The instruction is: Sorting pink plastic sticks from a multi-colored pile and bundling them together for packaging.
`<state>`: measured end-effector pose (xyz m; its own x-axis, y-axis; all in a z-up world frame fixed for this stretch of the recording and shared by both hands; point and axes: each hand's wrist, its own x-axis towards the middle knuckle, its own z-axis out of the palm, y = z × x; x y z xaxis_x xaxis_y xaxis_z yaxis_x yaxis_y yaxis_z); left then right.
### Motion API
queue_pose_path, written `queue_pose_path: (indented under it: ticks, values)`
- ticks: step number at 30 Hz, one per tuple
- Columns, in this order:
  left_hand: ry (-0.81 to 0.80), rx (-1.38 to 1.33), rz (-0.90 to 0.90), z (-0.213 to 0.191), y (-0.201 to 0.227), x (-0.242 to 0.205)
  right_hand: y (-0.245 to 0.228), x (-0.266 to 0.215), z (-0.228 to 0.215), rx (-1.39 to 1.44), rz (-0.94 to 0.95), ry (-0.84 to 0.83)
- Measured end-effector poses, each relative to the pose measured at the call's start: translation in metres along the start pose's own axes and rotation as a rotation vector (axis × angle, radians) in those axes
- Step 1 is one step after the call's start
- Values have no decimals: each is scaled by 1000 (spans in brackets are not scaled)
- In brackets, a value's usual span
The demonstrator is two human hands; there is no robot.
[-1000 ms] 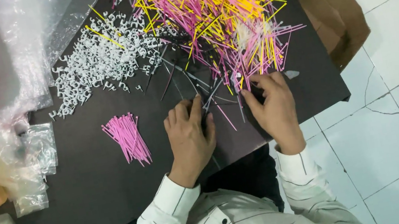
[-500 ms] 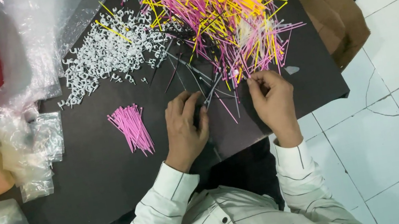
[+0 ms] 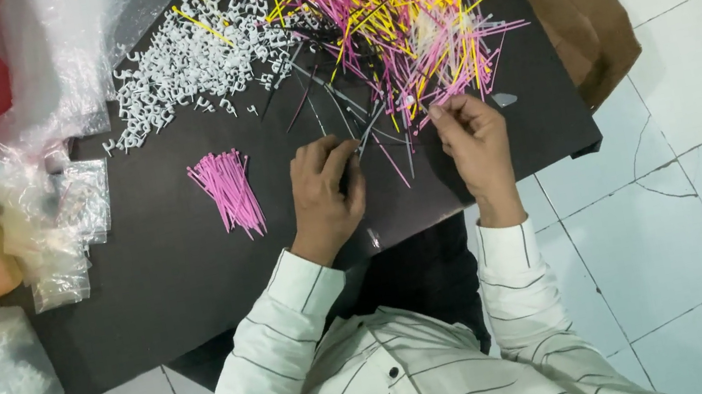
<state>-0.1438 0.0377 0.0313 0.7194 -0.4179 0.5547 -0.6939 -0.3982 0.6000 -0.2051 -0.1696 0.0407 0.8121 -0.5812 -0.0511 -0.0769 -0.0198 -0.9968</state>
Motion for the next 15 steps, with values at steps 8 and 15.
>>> queue_pose_path:
  ticks: [8,15]
  values:
    - [-140,-1049,-874,0,43,-15,0,-47,26,-276,-756,10]
    - [-94,-1160,-1067,-10,33,-23,-3,-79,37,-380,-726,-216]
